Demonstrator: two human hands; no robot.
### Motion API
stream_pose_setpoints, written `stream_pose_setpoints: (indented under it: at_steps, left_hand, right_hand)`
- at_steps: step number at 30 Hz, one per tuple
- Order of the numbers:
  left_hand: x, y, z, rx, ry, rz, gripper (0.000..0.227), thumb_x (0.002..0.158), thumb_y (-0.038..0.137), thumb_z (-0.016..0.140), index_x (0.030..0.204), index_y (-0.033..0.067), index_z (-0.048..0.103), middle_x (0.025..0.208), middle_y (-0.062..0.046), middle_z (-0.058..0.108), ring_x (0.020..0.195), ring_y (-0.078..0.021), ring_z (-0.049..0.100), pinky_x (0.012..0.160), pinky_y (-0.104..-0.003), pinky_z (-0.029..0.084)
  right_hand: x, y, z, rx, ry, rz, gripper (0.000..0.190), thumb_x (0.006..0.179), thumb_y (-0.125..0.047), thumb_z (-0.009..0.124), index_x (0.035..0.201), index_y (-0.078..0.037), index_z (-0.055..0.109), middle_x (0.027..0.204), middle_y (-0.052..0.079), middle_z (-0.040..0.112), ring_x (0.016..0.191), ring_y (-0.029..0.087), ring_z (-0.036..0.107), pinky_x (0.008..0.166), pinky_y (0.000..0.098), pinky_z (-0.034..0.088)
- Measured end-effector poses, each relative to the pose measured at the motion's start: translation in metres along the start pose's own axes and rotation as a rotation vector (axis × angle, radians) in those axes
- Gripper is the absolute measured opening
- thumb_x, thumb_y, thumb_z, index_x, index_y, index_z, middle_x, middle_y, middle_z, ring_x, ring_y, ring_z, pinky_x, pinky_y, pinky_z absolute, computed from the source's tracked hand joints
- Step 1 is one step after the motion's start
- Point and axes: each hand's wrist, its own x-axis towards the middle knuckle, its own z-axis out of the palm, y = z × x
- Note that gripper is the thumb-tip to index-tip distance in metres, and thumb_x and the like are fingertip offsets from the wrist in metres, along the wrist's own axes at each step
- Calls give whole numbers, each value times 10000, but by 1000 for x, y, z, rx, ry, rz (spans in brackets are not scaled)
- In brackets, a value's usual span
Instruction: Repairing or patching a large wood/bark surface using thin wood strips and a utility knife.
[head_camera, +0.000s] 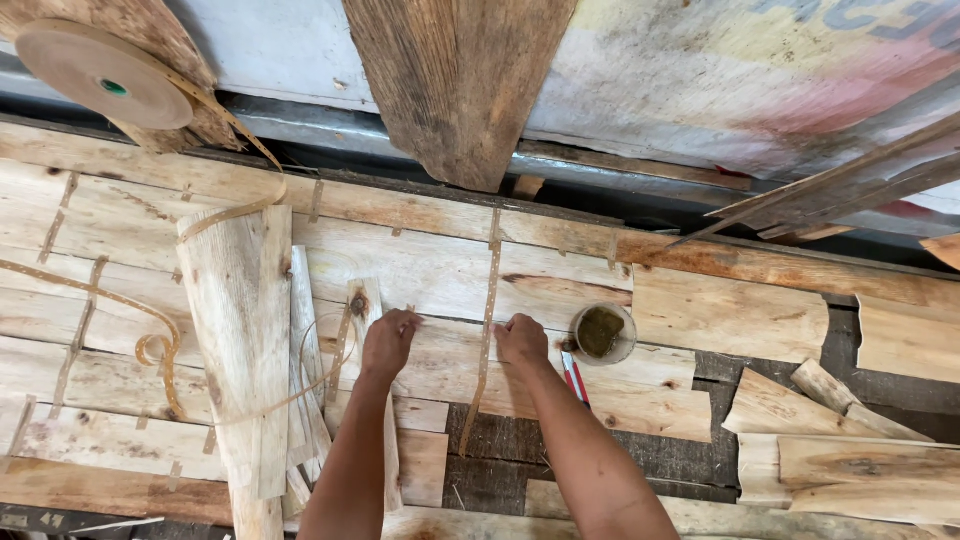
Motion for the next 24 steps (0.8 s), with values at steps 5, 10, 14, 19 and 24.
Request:
stream_pose_setpoints:
  at_steps: [5, 10, 14, 19, 24]
  left_hand:
    - [-17, -3, 27, 155, -205, -113, 330, 950, -34, 521, 846, 131, 787, 1043, -57, 768, 830, -166, 723, 626, -292, 614]
    - [-36, 12, 49, 186, -136, -105, 311, 977, -6, 486, 975, 121, 770, 1086, -82, 765, 926, -171, 722, 824, -290, 624]
    - [-43, 56, 52, 292, -160, -125, 278, 925, 73, 561, 1131, 118, 741, 1289, -102, 647, 1241, -231, 550, 1089, -481, 402]
    - [-53, 73, 55, 385, -213, -182, 391, 953, 166, 613, 1342, 139, 627, 1436, -85, 505, 1388, -243, 411, 1155, -474, 321]
    - [-58, 78, 54, 371, -190, -191, 489, 902, 152, 649, 1388, 158, 589, 1461, -59, 478, 1429, -232, 375, 1196, -454, 273]
  right_hand:
    - [4, -5, 0, -30, -34, 13, 590, 898, -651, 681, 787, -72, 681, 729, 92, 702, 668, 225, 698, 618, 424, 568]
    - [-9, -26, -15, -140, -42, 53, 641, 843, -686, 707, 720, -57, 695, 721, 91, 714, 671, 223, 728, 582, 412, 579]
    - [-3, -24, -18, -167, -49, 71, 663, 830, -708, 719, 713, -56, 707, 748, 106, 713, 711, 240, 722, 618, 409, 562]
    - [6, 3, 0, -24, -17, 6, 638, 889, -697, 661, 815, -67, 734, 766, 112, 751, 702, 255, 732, 654, 421, 583]
    - [-14, -18, -17, -122, 0, -11, 586, 731, -648, 846, 824, -87, 702, 827, 82, 707, 741, 199, 672, 675, 394, 560]
